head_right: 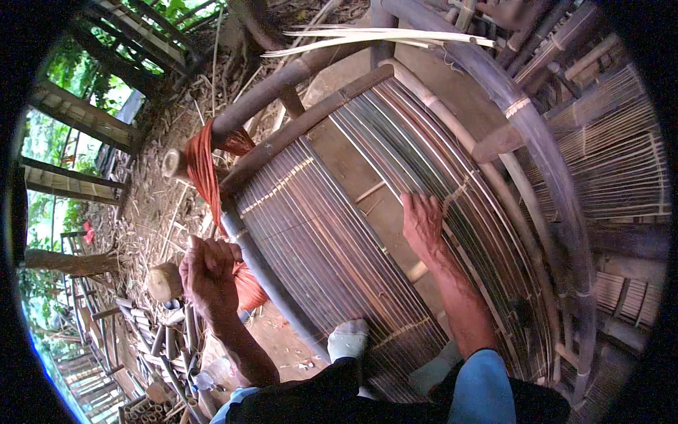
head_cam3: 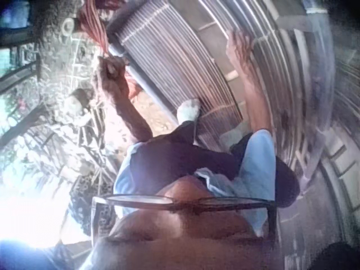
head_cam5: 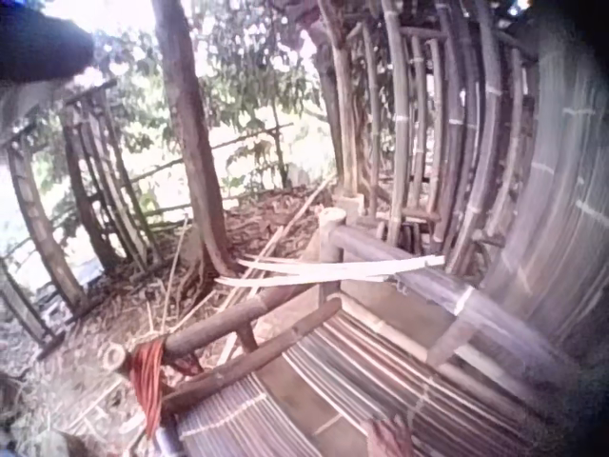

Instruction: The person weaves thin strips through a bamboo frame using a string, tying knots and tightening the weave by hand.

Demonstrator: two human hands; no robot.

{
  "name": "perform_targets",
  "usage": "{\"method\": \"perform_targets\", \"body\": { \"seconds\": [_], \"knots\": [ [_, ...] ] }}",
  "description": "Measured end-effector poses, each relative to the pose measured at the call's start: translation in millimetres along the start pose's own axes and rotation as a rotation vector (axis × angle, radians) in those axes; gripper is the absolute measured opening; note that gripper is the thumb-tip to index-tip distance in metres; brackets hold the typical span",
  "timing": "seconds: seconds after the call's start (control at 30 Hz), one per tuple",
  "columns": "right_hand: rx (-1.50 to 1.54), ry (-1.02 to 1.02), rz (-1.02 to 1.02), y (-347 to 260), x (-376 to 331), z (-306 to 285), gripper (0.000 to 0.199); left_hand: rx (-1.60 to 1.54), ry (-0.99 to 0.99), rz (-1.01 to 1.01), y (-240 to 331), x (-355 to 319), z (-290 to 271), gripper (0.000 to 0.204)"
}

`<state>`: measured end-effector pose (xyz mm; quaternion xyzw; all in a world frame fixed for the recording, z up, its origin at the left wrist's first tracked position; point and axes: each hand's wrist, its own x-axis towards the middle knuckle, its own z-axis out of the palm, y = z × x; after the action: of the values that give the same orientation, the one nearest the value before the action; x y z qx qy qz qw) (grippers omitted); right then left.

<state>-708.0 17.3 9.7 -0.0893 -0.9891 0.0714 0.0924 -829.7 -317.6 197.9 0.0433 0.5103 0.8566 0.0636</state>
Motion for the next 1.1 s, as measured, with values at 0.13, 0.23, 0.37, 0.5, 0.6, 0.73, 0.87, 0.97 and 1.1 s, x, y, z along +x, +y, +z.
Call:
{"method": "perform_targets", "body": {
  "seconds": [0.13, 0.23, 0.37, 0.5, 0.6, 0.73, 0.87, 0.97, 1.1],
  "knots": [
    [0.131, 0.005, 0.016, -13.9, 1.0, 4.3, 0.03, 0.024, -0.008, 0.016, 2.6, -8.9, 5.6, 0.046],
    [0.226, 0.036, 0.222, -25.3, -4.7, -6.6, 0.033, 0.058, -0.002, -0.007, -1.0, -12.5, 12.0, 0.045],
    [0.338, -0.031, 0.12, -26.5, -19.8, 2.9, 0.047, 0.054, -0.074, 0.0, -2.6, -12.4, 13.6, 0.046],
    [0.572, -0.096, 0.234, -33.2, -34.4, 2.8, 0.038, 0.052, -0.046, -0.002, 1.8, -16.3, 18.0, 0.046],
    [0.595, -0.023, 0.3, -38.3, -53.2, 15.4, 0.03, 0.05, 0.039, 0.037, -2.8, -14.3, 21.4, 0.047],
    [0.638, 0.018, 0.33, -58.6, -67.3, 6.4, 0.027, -0.007, 0.002, -0.003, -5.3, -7.1, 10.2, 0.046],
    [0.552, 0.033, 0.304, -64.6, -78.1, -21.6, 0.025, 0.049, 0.028, 0.034, -1.0, -0.5, 17.9, 0.042],
    [0.373, 0.025, 0.279, -51.4, -100.5, -28.8, 0.02, 0.097, 0.101, 0.206, 8.5, 10.1, 8.4, 0.038],
    [0.734, 0.065, 0.673, -38.4, -114.2, -32.0, 0.02, 0.008, 0.119, 0.299, 13.8, 23.1, 11.3, 0.033]
  ]
}}
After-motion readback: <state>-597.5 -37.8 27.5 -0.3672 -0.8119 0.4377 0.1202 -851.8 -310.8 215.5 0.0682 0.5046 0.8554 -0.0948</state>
